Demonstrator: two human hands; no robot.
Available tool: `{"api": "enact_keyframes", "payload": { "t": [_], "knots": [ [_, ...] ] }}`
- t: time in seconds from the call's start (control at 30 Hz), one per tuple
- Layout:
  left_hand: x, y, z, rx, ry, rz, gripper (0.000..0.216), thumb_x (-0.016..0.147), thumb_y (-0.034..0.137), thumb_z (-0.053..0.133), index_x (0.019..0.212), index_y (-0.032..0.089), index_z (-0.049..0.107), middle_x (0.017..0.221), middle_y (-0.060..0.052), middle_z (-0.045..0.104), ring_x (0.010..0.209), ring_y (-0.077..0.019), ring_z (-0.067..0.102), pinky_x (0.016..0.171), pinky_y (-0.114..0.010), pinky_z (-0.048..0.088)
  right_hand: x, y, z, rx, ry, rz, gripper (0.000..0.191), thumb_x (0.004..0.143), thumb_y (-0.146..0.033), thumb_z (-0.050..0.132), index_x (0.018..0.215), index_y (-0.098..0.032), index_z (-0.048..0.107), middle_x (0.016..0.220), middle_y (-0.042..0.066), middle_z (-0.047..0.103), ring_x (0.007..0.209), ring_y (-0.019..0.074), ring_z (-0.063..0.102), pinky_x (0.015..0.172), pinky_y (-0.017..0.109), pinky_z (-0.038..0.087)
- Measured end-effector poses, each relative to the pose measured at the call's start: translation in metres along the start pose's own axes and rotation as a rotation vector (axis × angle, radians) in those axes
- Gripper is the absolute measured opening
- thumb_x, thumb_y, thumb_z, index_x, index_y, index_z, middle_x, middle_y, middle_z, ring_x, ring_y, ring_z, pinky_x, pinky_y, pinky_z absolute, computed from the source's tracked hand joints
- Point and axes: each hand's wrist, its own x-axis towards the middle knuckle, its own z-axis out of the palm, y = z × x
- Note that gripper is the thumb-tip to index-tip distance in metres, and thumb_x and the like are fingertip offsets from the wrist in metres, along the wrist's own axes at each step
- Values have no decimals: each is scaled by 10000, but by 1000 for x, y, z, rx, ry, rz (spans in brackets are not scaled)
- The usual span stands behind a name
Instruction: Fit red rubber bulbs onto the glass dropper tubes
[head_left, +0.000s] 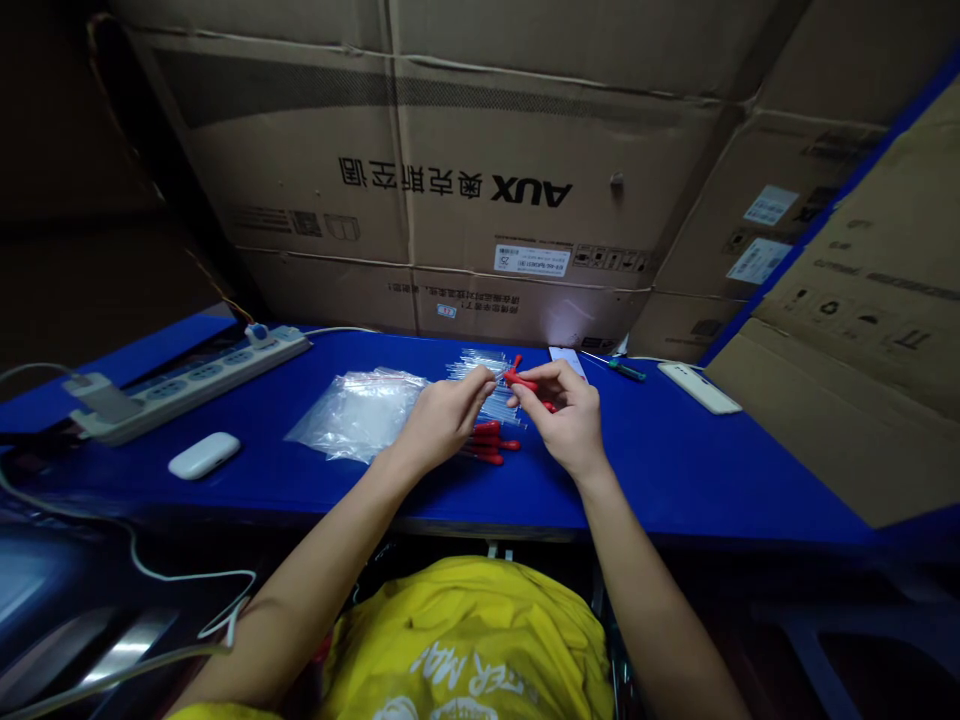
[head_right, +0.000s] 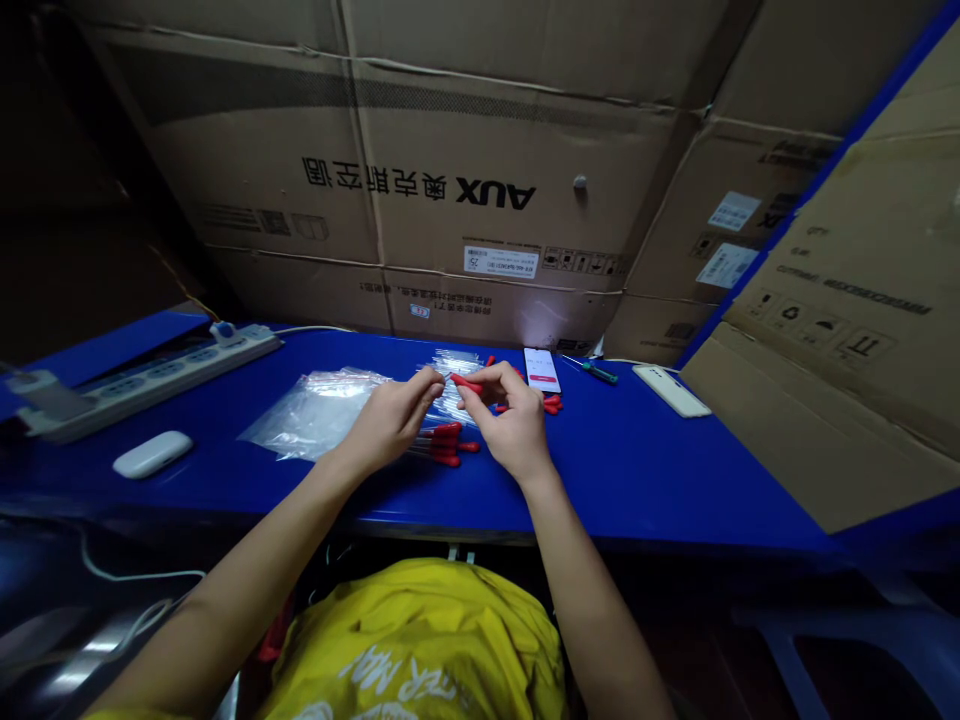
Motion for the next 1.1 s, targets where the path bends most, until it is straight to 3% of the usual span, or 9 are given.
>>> {"api": "enact_keyframes", "payload": {
  "t": [0.43, 1.1],
  "knots": [
    [-2, -4, -3, 35, -4, 70, 356, 1141, 405, 364, 987, 223, 628, 689, -9, 646, 573, -153, 551, 600, -259, 299, 2, -1, -1, 173, -21, 4, 244, 947, -466, 796, 969, -252, 681, 873, 25, 807, 764, 204, 815, 649, 320, 636],
    [-3, -12, -1, 122, 71, 210, 340, 1155, 371, 399, 1029, 202, 666, 716, -9, 709, 579, -130, 600, 572, -236, 315, 2, 3, -1, 252, -42, 53, 276, 894, -457, 859, 936, -239, 694, 870, 28, 820, 781, 223, 837, 679, 331, 684]
  ]
}}
